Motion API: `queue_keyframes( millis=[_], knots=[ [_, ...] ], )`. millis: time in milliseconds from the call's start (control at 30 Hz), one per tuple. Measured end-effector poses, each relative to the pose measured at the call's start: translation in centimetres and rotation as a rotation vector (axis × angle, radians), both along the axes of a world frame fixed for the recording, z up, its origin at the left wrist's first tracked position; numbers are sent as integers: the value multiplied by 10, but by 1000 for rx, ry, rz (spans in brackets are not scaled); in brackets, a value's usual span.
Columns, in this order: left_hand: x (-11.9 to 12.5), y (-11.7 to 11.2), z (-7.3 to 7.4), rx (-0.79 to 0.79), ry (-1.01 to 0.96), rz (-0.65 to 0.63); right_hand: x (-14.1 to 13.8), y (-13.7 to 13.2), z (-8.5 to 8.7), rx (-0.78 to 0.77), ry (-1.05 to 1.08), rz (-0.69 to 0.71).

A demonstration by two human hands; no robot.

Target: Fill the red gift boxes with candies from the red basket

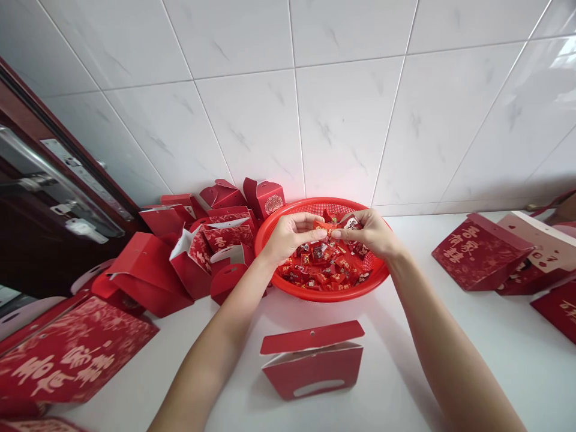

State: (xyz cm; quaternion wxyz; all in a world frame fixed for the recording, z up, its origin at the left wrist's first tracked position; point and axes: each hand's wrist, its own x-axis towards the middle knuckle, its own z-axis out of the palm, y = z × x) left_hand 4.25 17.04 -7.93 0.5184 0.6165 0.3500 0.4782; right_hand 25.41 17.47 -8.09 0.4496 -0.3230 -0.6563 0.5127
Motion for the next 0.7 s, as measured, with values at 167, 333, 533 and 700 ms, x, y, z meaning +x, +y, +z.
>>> queue_keyframes(
  millis=[167,333,533,700],
  knots=[
    [0,3,-3,29,-20,-13,0,-1,2,11,-2,-32],
    [-1,5,-5,37,-26,1,0,-2,3,6,-13,-52],
    [0,3,-3,17,-35,32,0,-2,3,13,-20,-52],
    [1,3,-2,42,-34,65,1,0,0,1,-24,-36]
  ],
)
